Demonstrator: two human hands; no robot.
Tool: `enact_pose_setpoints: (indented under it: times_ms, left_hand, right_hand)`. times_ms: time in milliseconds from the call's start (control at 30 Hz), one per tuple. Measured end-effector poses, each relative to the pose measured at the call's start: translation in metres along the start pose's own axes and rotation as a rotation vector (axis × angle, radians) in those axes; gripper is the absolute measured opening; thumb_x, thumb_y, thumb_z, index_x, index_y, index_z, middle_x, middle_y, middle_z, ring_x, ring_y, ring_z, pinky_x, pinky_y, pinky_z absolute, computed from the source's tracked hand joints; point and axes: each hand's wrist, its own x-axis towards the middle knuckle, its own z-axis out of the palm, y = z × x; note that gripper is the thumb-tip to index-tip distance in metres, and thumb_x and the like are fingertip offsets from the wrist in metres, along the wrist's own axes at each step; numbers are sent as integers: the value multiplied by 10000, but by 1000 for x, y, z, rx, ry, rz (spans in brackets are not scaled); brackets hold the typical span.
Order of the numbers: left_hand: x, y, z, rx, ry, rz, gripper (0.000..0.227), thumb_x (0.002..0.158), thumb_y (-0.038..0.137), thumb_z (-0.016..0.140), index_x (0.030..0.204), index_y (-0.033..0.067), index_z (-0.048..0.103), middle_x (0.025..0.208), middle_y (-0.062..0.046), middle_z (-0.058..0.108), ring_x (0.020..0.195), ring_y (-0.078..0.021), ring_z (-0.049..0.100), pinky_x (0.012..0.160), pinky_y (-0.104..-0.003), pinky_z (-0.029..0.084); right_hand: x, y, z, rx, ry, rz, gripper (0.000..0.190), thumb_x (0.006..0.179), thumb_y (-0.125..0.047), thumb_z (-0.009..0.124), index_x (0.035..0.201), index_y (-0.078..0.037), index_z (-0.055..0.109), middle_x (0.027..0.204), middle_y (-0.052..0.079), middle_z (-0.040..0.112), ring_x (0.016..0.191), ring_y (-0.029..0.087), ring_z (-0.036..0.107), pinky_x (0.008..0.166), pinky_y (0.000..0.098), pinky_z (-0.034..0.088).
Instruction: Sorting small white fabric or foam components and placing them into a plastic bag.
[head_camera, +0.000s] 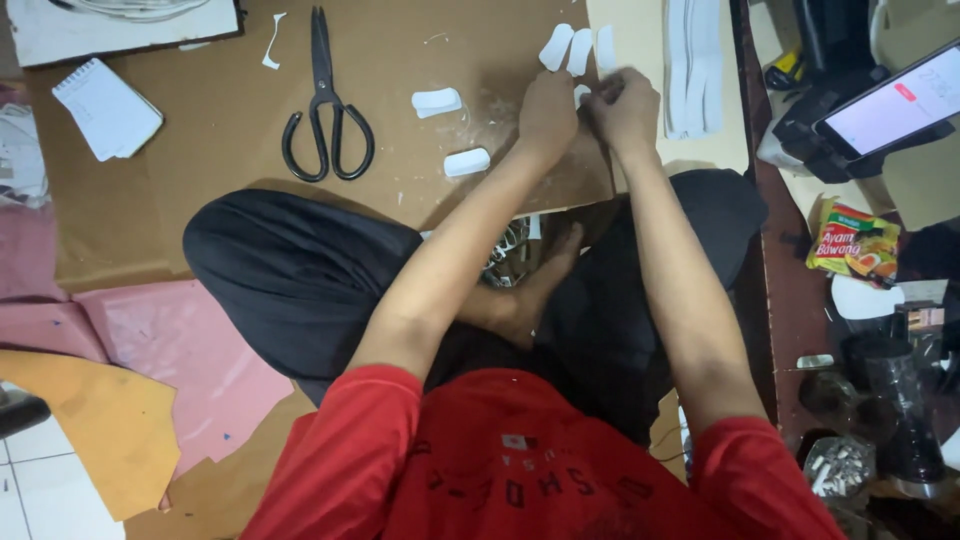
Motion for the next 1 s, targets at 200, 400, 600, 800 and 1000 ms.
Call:
enact_pose_setpoints:
  times_ms: [200,400,600,800,1000]
  left_hand:
    - [5,-2,-5,204,-151,67,204,836,57,622,1013,36,720,1058,-217,664,941,-406,658,813,-494,560]
    - [21,-19,-15,43,-145,133,370,741,245,791,996,-6,695,900,-170,761,820,-377,729,724,-455,583]
    - [44,-10,-40,106,-87,-10,377,708,250,834,967,1,723,929,-189,724,786,-378,734,662,-453,611]
    - [8,-3,-39,160,-294,-73,197,779,78,663,963,20,702,934,-169,745,877,-412,709,771,-505,562]
    - [3,-2,-35,140,-282,-102,173,880,111,575,981,9,671,968,-195,716,880,-410,695,792,-519,551]
  right_hand:
    - [7,18,3,67,-139,4,207,837,-163,821,964,-13,755,793,84,718,696,184,662,676,303,551]
    - [15,-10,-20,-60,-88,-10,115,889,-74,714,955,-30,797,855,112,771,747,230,720,734,338,582]
    - [79,1,-23,-102,-84,-348,498,881,105,720,1344,-80,693,1139,144,555,964,309,625,907,402,515]
    - [105,35,-3,-226,-233,-346,344,776,60,821,1101,-49,800,1002,138,575,845,276,621,795,410,545]
    - [116,41,-6,-171,-356,-178,287,779,16,851,1027,-13,711,860,101,700,753,230,665,719,355,551]
